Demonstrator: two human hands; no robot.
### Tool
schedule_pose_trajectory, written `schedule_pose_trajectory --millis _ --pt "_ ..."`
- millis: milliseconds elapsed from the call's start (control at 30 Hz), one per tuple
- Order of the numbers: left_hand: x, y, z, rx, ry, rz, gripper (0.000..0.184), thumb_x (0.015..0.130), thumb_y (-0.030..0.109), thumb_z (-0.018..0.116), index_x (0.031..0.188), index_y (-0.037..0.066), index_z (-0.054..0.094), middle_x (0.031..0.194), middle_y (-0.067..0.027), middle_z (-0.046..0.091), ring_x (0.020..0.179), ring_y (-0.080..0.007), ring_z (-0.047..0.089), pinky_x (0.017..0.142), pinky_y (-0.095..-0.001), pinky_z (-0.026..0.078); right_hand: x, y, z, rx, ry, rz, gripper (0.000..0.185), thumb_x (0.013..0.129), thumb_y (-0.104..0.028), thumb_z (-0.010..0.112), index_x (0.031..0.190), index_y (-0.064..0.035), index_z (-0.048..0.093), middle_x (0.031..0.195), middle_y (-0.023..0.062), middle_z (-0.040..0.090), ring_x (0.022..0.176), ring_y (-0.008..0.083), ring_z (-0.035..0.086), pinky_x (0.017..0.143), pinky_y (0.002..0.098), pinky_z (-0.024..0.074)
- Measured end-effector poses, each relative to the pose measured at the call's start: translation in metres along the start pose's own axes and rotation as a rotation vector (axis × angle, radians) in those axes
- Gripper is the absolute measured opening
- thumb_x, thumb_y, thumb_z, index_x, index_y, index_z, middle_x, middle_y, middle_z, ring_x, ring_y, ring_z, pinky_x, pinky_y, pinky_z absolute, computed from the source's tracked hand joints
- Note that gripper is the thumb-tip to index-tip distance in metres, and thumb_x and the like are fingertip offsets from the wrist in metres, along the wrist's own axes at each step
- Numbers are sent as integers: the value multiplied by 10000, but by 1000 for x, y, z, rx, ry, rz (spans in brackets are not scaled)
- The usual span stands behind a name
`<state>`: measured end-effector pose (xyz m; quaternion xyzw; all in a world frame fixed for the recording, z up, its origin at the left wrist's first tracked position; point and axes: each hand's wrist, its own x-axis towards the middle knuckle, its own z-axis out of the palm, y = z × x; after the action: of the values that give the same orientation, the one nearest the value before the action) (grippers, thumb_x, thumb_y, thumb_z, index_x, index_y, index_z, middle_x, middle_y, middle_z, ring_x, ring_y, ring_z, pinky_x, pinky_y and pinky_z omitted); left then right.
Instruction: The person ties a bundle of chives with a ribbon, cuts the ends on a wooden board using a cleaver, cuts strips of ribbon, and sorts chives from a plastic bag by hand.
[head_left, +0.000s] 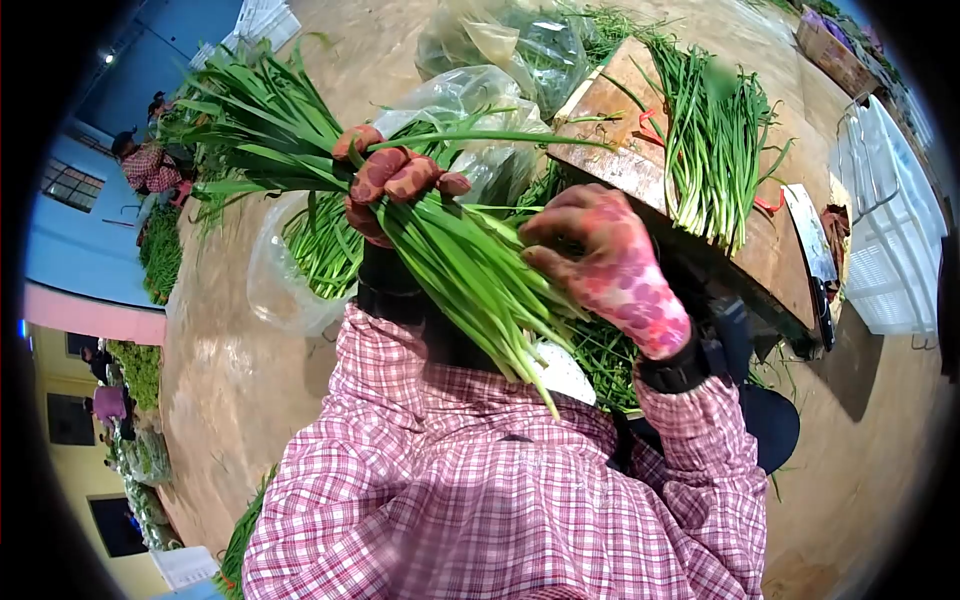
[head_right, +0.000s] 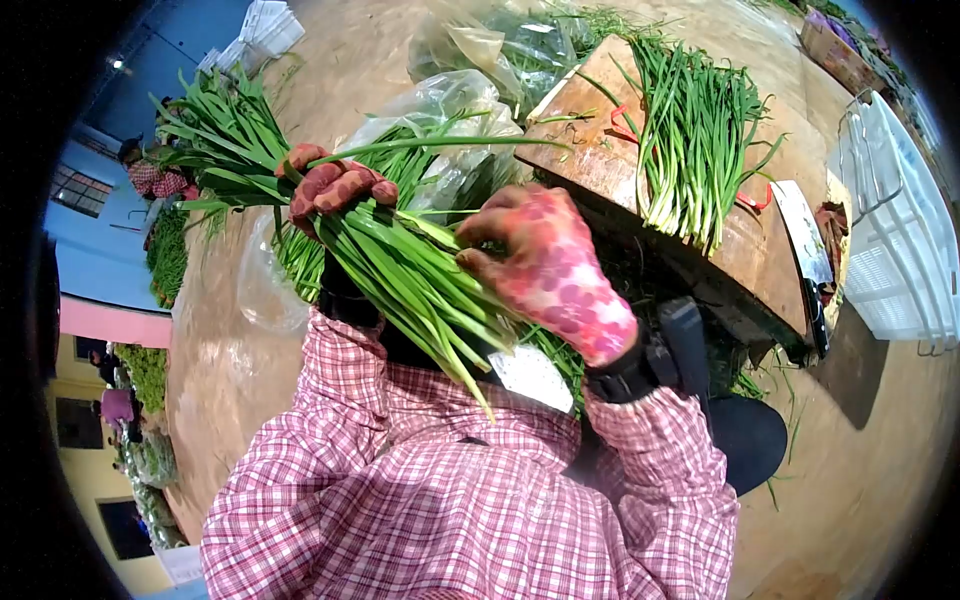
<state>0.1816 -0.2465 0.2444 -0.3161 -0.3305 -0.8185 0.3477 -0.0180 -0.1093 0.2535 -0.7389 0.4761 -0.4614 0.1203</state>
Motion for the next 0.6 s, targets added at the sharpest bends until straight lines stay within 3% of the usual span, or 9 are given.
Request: schedule_pose_trajectory --millis 100,200,233,333,367,400,500,533,600 --pt "-5 -2 -2 -4 -6 10 167 940 185 584 1086 264 580 817 105 649 984 -163 597 1088 -547 258 0 2 11 64 123 52 83 745 -120 751 765 -65 692 759 83 635 754 244 616 735 353 465" --pt "-13 -2 0 -5 59 49 195 917 145 594 1065 271 576 794 105 634 991 -180 579 1134 -577 184 -8 3 1 701 229 625 62 799 -23 694 854 -44 674 768 73 643 702 179 624 632 292 496" --pt "-15 -2 -2 -28 62 66 180 918 147 585 1050 269 578 791 102 633 988 -187 577 1154 -582 139 -8 2 -1 659 170 630 104 795 -6 681 886 -55 668 773 78 637 734 206 630 676 309 497" --pt "-12 -9 5 -24 93 80 172 924 140 568 1036 270 581 780 96 632 997 -192 576 1156 -589 123 1 6 15 307 85 72 119 779 5 681 874 -66 669 773 82 628 776 237 634 724 330 495" --pt "-11 -13 7 -29 87 86 163 929 142 561 1030 268 583 780 86 640 1006 -200 575 1156 -597 113 5 4 16 178 11 37 129 764 0 683 868 -76 671 784 100 619 814 267 633 751 343 488" --pt "-12 -13 7 -24 77 88 161 929 143 562 1029 267 584 783 84 644 1007 -202 575 1156 -597 114 5 4 19 243 -6 67 86 788 -44 696 867 -61 668 803 72 632 793 236 631 744 334 491" --pt "-16 -8 7 -10 51 80 147 934 153 566 1031 262 588 801 80 659 1013 -207 576 1159 -589 113 3 -4 -6 953 319 565 57 864 -76 655 903 -35 654 833 15 621 765 135 579 755 250 471" --pt "-18 -8 10 -2 78 115 148 937 151 559 1032 260 590 797 82 661 1016 -211 579 1166 -580 97 -6 14 -16 1202 383 409 77 875 -65 638 947 -41 647 835 23 612 776 114 561 766 227 456" --pt "-22 1 4 -9 48 97 151 931 155 565 1037 260 592 791 84 664 1014 -210 583 1169 -579 78 -22 57 -26 1240 318 337 100 866 -44 637 966 -36 640 861 28 613 793 113 563 782 230 458"
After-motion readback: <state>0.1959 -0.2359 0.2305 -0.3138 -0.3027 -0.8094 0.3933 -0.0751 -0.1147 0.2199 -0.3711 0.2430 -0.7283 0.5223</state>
